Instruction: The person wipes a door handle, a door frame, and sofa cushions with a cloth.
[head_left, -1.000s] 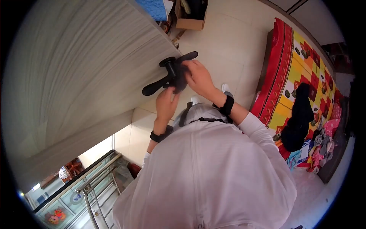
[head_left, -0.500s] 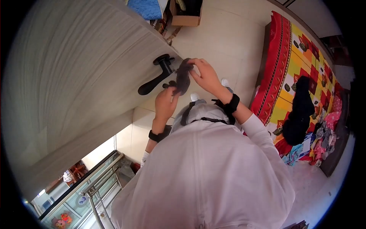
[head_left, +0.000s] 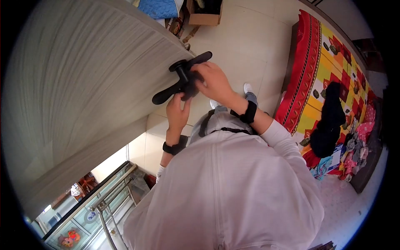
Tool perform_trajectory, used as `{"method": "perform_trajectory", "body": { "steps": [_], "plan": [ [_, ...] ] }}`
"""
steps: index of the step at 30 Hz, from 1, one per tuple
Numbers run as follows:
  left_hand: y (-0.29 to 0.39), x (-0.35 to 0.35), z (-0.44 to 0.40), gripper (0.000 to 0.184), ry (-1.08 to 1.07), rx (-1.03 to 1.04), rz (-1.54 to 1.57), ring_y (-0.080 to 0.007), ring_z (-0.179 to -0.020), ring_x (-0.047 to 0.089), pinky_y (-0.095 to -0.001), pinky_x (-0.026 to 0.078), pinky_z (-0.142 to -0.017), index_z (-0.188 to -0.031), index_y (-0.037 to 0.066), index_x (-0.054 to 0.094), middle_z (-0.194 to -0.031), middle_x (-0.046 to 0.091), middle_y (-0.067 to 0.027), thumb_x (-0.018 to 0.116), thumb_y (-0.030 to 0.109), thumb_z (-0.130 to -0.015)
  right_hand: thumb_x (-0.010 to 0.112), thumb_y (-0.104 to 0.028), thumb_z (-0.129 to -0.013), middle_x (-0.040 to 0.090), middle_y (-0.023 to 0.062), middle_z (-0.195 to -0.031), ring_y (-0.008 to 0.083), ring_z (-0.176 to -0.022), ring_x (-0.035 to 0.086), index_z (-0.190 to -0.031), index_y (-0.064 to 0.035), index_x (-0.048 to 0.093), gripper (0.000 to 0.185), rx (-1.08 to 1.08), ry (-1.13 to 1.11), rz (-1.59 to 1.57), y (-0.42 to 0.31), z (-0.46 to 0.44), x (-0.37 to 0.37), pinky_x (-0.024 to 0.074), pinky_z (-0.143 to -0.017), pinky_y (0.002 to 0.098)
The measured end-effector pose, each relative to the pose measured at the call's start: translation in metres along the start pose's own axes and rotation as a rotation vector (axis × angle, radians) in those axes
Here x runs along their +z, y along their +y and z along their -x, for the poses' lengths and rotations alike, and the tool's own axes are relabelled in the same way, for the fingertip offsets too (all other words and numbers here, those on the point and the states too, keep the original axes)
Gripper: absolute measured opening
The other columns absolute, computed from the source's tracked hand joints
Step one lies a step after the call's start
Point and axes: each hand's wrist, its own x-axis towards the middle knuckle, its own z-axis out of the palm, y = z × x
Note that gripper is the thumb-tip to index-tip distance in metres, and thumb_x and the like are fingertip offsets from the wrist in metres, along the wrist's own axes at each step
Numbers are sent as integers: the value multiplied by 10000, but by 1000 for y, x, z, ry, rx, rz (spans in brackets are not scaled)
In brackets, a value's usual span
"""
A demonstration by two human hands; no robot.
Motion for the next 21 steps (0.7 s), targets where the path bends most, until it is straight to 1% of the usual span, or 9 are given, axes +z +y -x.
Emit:
{"method": "perform_trajectory", "body": {
  "steps": [2, 5, 8, 11, 12, 14, 18, 20, 21],
  "plan": [
    [-6, 1, 3, 199, -5, -30, 25, -334, -744, 557, -367, 432, -636, -896, 15, 518, -816, 580, -162, 605, 153, -782, 589, -74, -687, 569, 91, -901, 281, -912, 506, -971, -49, 529, 292, -120, -19, 78, 2, -4, -2, 427, -765, 373],
    [-14, 0, 12, 208, -10, -63, 22, -329, -753, 559, -359, 436, -649, -917, 14, 519, -828, 583, -161, 605, 153, -788, 597, -81, -687, 566, 94, -897, 286, -919, 504, -976, -48, 525, 299, -138, -10, 130, 7, 3, 15, 421, -780, 376],
    [-25, 4, 10, 206, 11, -67, 50, -309, -760, 569, -343, 440, -666, -931, 12, 521, -837, 588, -154, 600, 146, -796, 606, -84, -682, 564, 104, -910, 292, -938, 493, -989, -39, 522, 322, -200, -29, 122, 7, 3, 12, 411, -807, 373],
    [-21, 2, 8, 193, -7, -104, 141, -276, -763, 580, -323, 442, -682, -927, 7, 521, -833, 591, -141, 592, 134, -802, 595, -57, -664, 535, 132, -976, 307, -922, 492, -1020, -26, 523, 364, -191, -14, 100, 4, 5, 11, 411, -806, 377],
    [-18, 1, 7, 187, -17, -120, 180, -263, -764, 583, -317, 443, -687, -923, 4, 520, -830, 591, -136, 590, 130, -804, 593, -54, -668, 536, 132, -973, 308, -922, 493, -1039, -26, 514, 381, -131, -7, 41, 4, 6, 11, 410, -807, 380],
    [-22, 4, 8, 180, 32, -136, 216, -247, -769, 584, -309, 442, -701, -919, 1, 520, -826, 591, -132, 587, 124, -806, 590, -50, -674, 537, 133, -967, 309, -921, 493, -1077, -28, 498, 414, -7, 7, -78, 7, 12, 11, 407, -811, 386],
    [-16, 4, 7, 175, 52, -190, 239, -228, -776, 584, -299, 440, -718, -907, -1, 520, -821, 588, -129, 591, 120, -804, 584, -42, -687, 538, 133, -995, 312, -944, 493, -1139, -47, 474, 465, -20, 87, -26, 7, 11, 4, 404, -824, 385],
    [-15, 6, 7, 173, 55, -132, 189, -224, -774, 584, -296, 439, -716, -901, -3, 519, -819, 587, -127, 591, 119, -803, 587, -41, -689, 534, 132, -1021, 312, -957, 492, -1152, -53, 472, 477, -35, 90, 7, 9, 15, 12, 403, -830, 381],
    [-14, 5, 8, 172, 58, -101, 164, -222, -774, 583, -295, 438, -715, -897, -4, 518, -817, 586, -127, 592, 118, -802, 593, -45, -686, 532, 131, -1033, 310, -967, 490, -1153, -54, 472, 482, 0, 92, -23, 8, 18, 13, 400, -838, 378]
  ]
}}
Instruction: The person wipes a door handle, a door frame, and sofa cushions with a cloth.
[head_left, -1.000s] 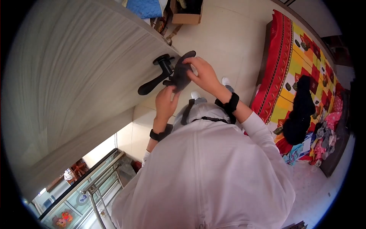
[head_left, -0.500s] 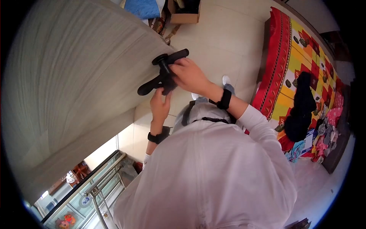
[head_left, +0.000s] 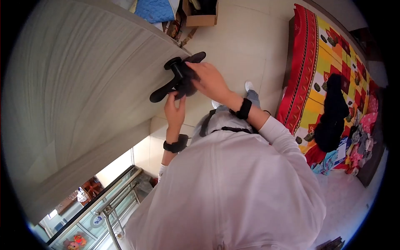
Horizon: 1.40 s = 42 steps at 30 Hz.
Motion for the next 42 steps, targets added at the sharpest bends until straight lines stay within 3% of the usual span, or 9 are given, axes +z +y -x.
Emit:
{"method": "perform_trajectory", "body": {
  "steps": [2, 8, 12, 15, 20, 26, 29, 35, 42],
  "plan": [
    [-1, 0, 2, 171, 11, -12, 1, -218, -763, 578, -293, 436, -708, -891, -4, 516, -810, 582, -124, 592, 120, -803, 603, -51, -681, 527, 129, -1058, 307, -988, 485, -1154, -57, 473, 491, 72, 3, -57, -1, 6, 0, 394, -856, 374],
    [0, -2, 8, 172, 40, -44, 81, -203, -738, 558, -291, 429, -700, -877, -4, 508, -794, 573, -118, 591, 131, -810, 627, -100, -664, 532, 117, -1036, 279, -1015, 474, -1111, -41, 487, 472, -159, 78, 152, -7, 3, 11, 337, -956, 408],
    [-2, 0, 12, 172, 60, -88, 164, -164, -753, 553, -280, 425, -708, -894, -3, 500, -799, 580, -102, 578, 133, -824, 607, -111, -664, 537, 126, -1013, 271, -1015, 473, -1090, -19, 487, 452, -177, 35, 160, -7, -5, 11, 311, -980, 416],
    [-9, 9, 18, 181, 58, -140, 392, -132, -755, 553, -259, 421, -710, -929, -4, 484, -798, 581, -80, 557, 138, -845, 591, -141, -673, 551, 138, -980, 273, -1013, 472, -1081, 17, 479, 452, -215, -27, 218, -4, -13, 11, 294, -990, 411],
    [-14, 7, 14, 204, 30, -169, 397, -122, -751, 569, -243, 423, -710, -965, -8, 461, -809, 576, -64, 536, 155, -866, 581, -192, -689, 571, 144, -913, 279, -1011, 465, -1066, 70, 466, 473, -217, -68, 301, 1, -18, 22, 272, -1002, 410],
    [-19, 1, 14, 230, -3, -202, 350, -120, -744, 567, -244, 428, -688, -964, -8, 458, -808, 582, -67, 536, 187, -872, 594, -192, -705, 577, 104, -944, 263, -1025, 452, -1111, -4, 492, 459, -287, -150, 306, 9, -19, 21, 287, -984, 407],
    [-27, 1, 14, 228, -30, -205, 340, -119, -744, 562, -240, 427, -687, -954, -7, 458, -824, 576, -70, 539, 190, -872, 598, -172, -713, 551, 62, -1049, 252, -1013, 450, -1133, -68, 505, 443, -376, -82, 274, 12, -15, 19, 306, -962, 401],
    [-17, 1, 9, 230, -39, -159, 260, -117, -749, 551, -239, 429, -696, -958, -10, 454, -838, 573, -70, 549, 177, -864, 599, -126, -708, 459, 29, -1207, 236, -987, 452, -1194, -113, 476, 502, -153, 90, 322, 6, -8, 13, 341, -925, 385],
    [-20, -2, 7, 246, 25, -115, 258, -116, -784, 538, -244, 433, -701, -1016, -20, 450, -892, 561, -74, 545, 146, -862, 610, -134, -692, 497, 63, -1058, 249, -942, 480, -1194, -117, 477, 519, -123, 115, 310, 14, -6, 29, 407, -802, 368]
  ]
}}
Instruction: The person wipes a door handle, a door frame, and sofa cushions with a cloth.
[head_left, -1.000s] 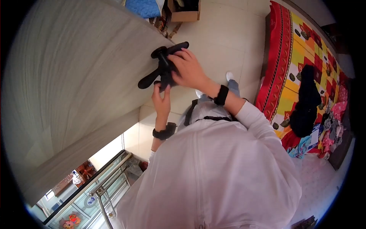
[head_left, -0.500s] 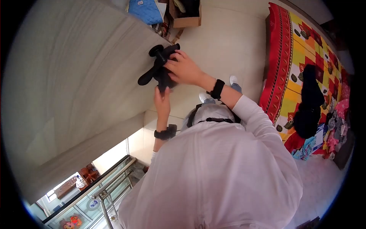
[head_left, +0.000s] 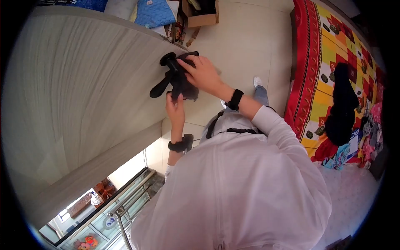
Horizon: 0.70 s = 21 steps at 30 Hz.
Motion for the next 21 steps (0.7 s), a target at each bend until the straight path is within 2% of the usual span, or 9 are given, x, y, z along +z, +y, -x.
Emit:
{"method": "perform_trajectory", "body": {
  "steps": [3, 6, 9, 12, 15, 18, 21],
  "plan": [
    [7, 0, 2, 202, 26, -5, 65, -106, -814, 504, -232, 413, -726, -1016, -6, 464, -931, 527, -42, 526, 116, -867, 612, -131, -688, 509, 76, -980, 253, -903, 501, -1166, -103, 493, 493, 7, 10, -31, -1, 4, 4, 413, -779, 353],
    [24, -2, -1, 278, 33, -54, 198, -103, -820, 495, -227, 412, -729, -1089, 7, 463, -920, 521, -33, 512, 180, -877, 614, -123, -686, 521, 81, -954, 258, -887, 512, -1132, -88, 510, 459, 3, 12, -92, 0, 5, 6, 417, -775, 345],
    [11, -6, -4, 426, 165, -127, 159, -148, -881, 520, -267, 410, -782, -1171, 22, 444, -1008, 539, -63, 458, 344, -894, 615, -112, -688, 535, 82, -997, 262, -918, 515, -1108, -73, 520, 432, 12, 46, -132, 2, 3, 6, 418, -810, 357],
    [3, -12, -14, 542, 139, -216, 411, -193, -1003, 499, -306, 379, -850, -1211, 34, 427, -1143, 508, -90, 391, 466, -886, 606, -90, -695, 534, 85, -1077, 258, -967, 515, -1100, -55, 522, 415, 3, 99, -127, -2, 6, 8, 405, -883, 373],
    [37, -1, -25, 618, 187, -353, 611, -222, -1113, 450, -334, 334, -912, -1229, 44, 417, -1249, 459, -97, 349, 545, -872, 594, -70, -697, 521, 91, -1134, 249, -1011, 508, -1100, -32, 518, 412, 7, 68, -125, -5, 7, 11, 374, -952, 387],
    [39, -1, -32, 593, 176, -376, 627, -205, -1121, 436, -324, 318, -923, -1218, 55, 427, -1243, 462, -78, 374, 530, -867, 589, -62, -691, 509, 99, -1147, 245, -1033, 502, -1107, -16, 510, 426, 4, 53, -117, -9, 6, 13, 352, -981, 398],
    [39, -2, -35, 550, 234, -413, 662, -190, -1061, 482, -320, 356, -886, -1192, 21, 428, -1179, 504, -96, 403, 469, -874, 584, -77, -698, 493, 109, -1149, 255, -1048, 490, -1130, -13, 494, 446, -25, 29, -93, -11, 1, 8, 339, -989, 402]
  ]
}}
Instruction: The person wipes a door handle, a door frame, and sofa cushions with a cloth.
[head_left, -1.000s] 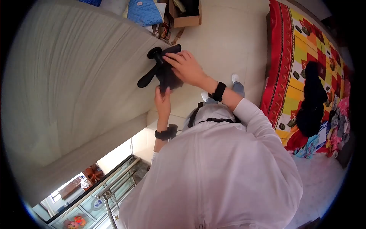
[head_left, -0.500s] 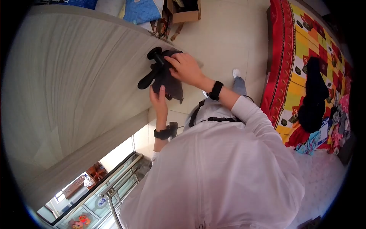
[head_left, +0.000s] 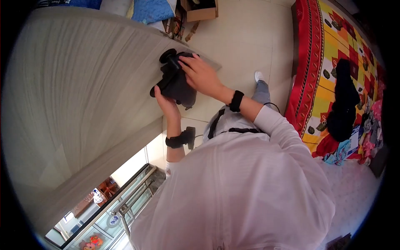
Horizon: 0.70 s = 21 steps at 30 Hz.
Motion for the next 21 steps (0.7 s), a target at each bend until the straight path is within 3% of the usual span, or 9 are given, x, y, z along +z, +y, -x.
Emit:
{"method": "perform_trajectory", "body": {
  "steps": [8, 14, 17, 21],
  "plan": [
    [5, -2, -6, 575, -17, -70, -29, -195, -1096, 456, -331, 317, -921, -1194, 64, 451, -1204, 498, -64, 386, 521, -851, 570, -160, -727, 461, 121, -1150, 253, -1078, 445, -1190, -40, 456, 492, 13, -18, 123, 1, -9, 8, 263, -1026, 425],
    [1, -3, -9, 591, 3, -89, 29, -196, -1093, 462, -325, 324, -922, -1204, 54, 440, -1206, 494, -73, 391, 521, -845, 589, -238, -703, 499, 81, -986, 209, -890, 472, -1165, -67, 503, 500, 28, -73, 280, -5, -17, -3, 374, -832, 331],
    [-1, -2, -8, 605, 9, -73, 13, -191, -1097, 459, -325, 315, -928, -1204, 62, 452, -1202, 504, -62, 383, 540, -839, 601, -246, -688, 530, 48, -870, 195, -813, 477, -1152, -82, 525, 498, 9, -140, 316, -4, -24, -1, 370, -706, 311],
    [-3, -3, -12, 609, -28, -73, 22, -193, -1102, 461, -330, 322, -926, -1207, 56, 446, -1209, 500, -66, 379, 538, -842, 594, -268, -691, 559, 52, -716, 207, -720, 529, -1036, -101, 562, 385, -34, -297, 333, 4, -26, 0, 376, -662, 321]
  ]
}}
